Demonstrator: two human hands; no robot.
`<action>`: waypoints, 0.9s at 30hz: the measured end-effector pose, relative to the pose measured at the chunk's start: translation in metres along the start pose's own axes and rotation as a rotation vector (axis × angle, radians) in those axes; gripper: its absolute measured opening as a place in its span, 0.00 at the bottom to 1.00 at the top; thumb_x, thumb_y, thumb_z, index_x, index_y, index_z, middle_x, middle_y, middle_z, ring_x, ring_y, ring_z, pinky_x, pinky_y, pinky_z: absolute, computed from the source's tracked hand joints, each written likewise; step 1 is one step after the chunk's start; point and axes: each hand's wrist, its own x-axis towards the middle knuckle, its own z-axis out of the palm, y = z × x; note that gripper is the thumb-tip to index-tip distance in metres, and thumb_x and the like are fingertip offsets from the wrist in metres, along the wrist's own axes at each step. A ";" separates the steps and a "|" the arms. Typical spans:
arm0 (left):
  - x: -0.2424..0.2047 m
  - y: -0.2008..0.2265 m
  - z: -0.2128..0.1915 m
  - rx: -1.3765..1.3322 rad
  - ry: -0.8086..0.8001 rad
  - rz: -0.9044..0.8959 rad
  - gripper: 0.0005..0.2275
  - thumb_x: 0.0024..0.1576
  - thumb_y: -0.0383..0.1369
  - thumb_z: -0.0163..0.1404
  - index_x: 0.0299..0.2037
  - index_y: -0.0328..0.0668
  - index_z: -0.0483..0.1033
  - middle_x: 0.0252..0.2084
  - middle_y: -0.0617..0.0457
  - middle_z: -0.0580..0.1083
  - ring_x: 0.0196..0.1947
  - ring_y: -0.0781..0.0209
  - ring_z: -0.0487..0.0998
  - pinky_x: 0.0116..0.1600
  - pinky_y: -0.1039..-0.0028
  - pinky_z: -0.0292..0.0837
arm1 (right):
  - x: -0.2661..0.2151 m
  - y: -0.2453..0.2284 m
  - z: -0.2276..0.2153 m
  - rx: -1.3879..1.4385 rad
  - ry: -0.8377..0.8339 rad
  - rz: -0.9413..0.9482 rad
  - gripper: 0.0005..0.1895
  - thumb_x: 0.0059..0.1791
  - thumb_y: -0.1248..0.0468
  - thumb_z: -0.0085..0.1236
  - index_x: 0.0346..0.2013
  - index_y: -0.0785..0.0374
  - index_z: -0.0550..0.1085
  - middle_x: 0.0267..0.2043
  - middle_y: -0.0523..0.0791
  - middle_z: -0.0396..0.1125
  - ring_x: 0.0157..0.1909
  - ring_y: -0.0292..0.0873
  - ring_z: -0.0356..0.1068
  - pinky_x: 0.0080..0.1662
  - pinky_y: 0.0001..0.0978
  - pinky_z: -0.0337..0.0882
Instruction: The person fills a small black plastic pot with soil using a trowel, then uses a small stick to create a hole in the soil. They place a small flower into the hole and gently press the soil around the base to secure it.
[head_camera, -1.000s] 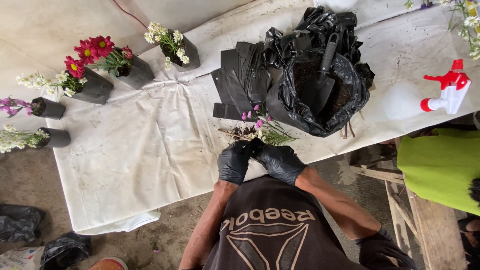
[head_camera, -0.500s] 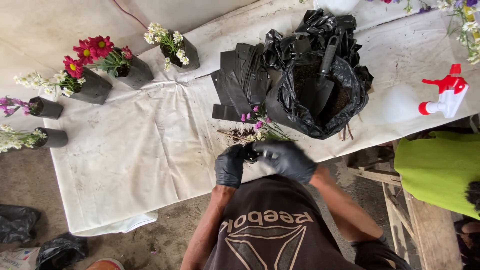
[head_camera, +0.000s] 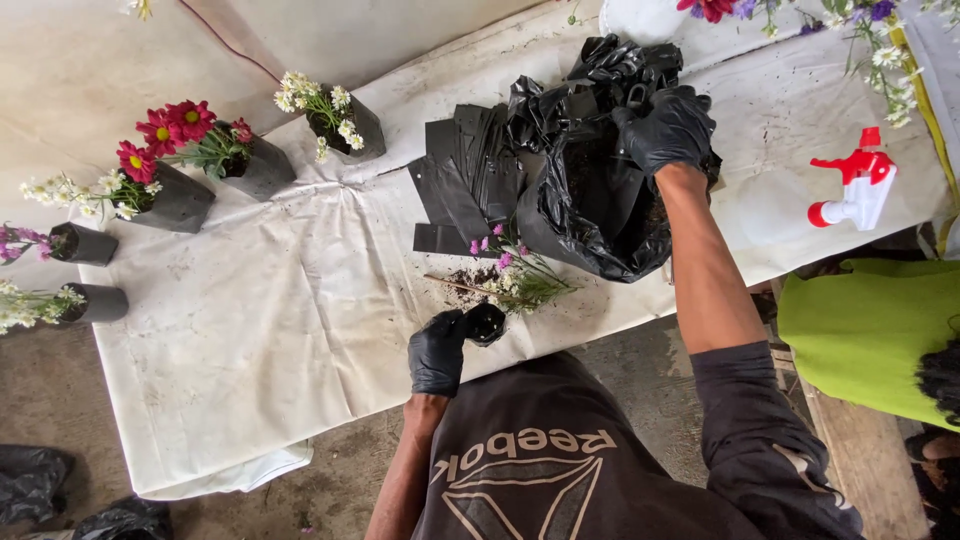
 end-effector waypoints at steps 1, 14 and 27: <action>-0.002 -0.004 0.001 0.004 0.023 0.031 0.10 0.57 0.39 0.56 0.42 0.46 0.85 0.41 0.50 0.83 0.42 0.53 0.84 0.43 0.65 0.78 | 0.001 0.002 0.012 -0.074 0.006 -0.033 0.43 0.55 0.25 0.55 0.40 0.68 0.73 0.28 0.45 0.72 0.33 0.50 0.75 0.33 0.46 0.75; 0.007 -0.019 0.001 -0.032 0.041 -0.291 0.07 0.55 0.40 0.59 0.41 0.54 0.85 0.21 0.52 0.79 0.30 0.54 0.84 0.36 0.61 0.80 | -0.054 -0.068 -0.217 0.912 -0.230 0.569 0.14 0.52 0.48 0.68 0.34 0.47 0.72 0.30 0.39 0.72 0.37 0.38 0.75 0.40 0.36 0.72; 0.016 -0.019 0.002 -0.097 0.001 -0.341 0.06 0.54 0.37 0.59 0.40 0.53 0.85 0.19 0.54 0.78 0.27 0.59 0.82 0.36 0.67 0.78 | -0.117 -0.004 -0.173 1.470 0.162 0.382 0.14 0.49 0.77 0.68 0.43 0.62 0.75 0.56 0.49 0.70 0.62 0.49 0.72 0.63 0.34 0.76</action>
